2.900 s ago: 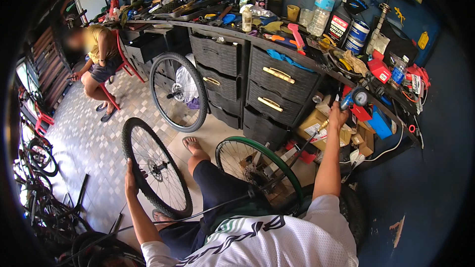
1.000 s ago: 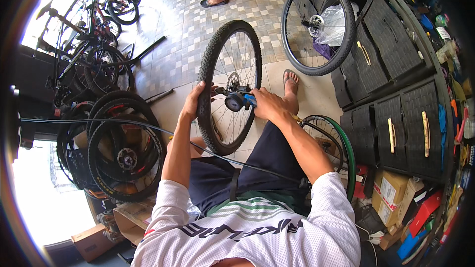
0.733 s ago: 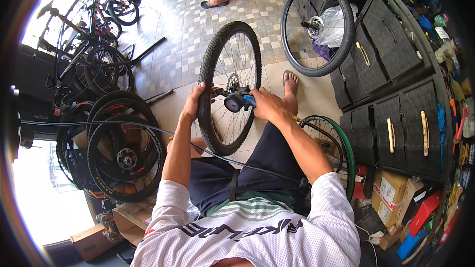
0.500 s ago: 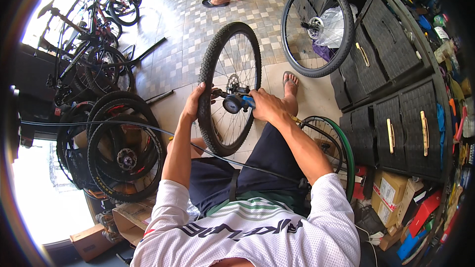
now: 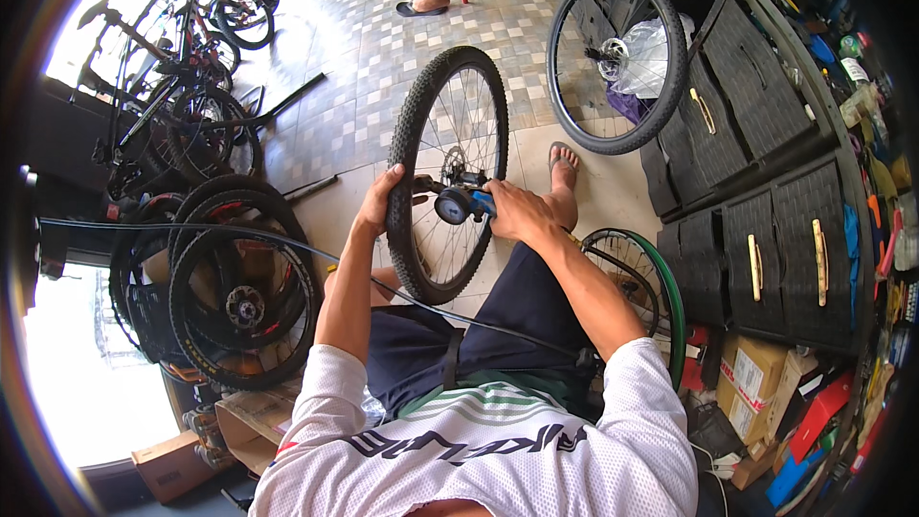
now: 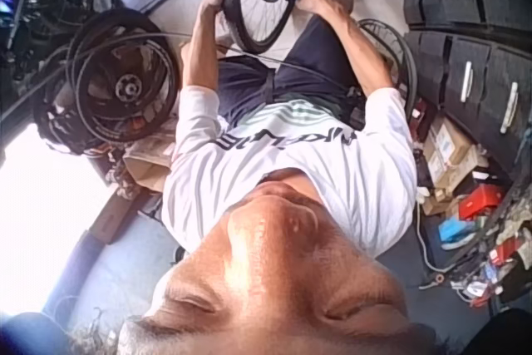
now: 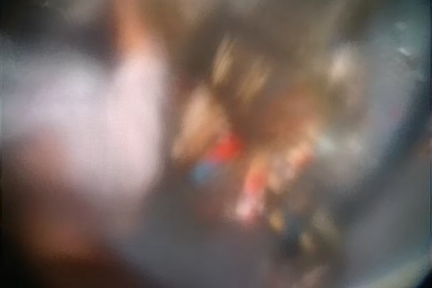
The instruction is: The person installs a bicycle tire onto a wheel rim. They pour tubeless sealant into the tire, mount the tire onto the rim, and then inflate it using a floor pump.
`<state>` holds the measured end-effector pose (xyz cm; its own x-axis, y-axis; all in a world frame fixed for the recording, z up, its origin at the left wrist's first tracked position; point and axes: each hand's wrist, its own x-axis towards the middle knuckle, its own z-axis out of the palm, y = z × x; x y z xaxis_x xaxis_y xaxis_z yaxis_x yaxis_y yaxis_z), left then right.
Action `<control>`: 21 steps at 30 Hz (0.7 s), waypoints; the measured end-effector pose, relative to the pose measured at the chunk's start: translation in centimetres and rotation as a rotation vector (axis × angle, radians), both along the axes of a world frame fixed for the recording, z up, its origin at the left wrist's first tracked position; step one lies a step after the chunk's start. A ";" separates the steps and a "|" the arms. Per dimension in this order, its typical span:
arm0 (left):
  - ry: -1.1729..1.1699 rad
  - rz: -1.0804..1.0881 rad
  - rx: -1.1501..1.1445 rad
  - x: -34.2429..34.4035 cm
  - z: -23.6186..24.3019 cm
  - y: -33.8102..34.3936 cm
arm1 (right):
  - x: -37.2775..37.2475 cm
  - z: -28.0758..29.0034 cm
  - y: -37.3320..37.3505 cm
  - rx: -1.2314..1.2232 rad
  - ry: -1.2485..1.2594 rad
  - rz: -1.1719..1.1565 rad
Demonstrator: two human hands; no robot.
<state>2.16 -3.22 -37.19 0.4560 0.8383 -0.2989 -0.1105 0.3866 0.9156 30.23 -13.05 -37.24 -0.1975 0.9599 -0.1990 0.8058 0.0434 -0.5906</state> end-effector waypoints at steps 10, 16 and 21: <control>0.040 0.023 0.013 0.2 0.5 0.2 | -1.0 1.0 0.7 -0.036 -0.143 -0.053; 0.174 0.073 0.082 1.1 2.5 -0.4 | -0.7 1.2 0.7 -0.038 -0.130 -0.073; 1.060 0.195 0.681 4.7 6.3 0.0 | -0.5 1.4 0.9 -0.072 -0.145 -0.076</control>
<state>6.83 -3.22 -30.89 0.1111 0.9909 0.0756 0.7914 -0.1343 0.5964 29.68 -12.12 -35.79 -0.0891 0.9533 -0.2887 0.8821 -0.0591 -0.4674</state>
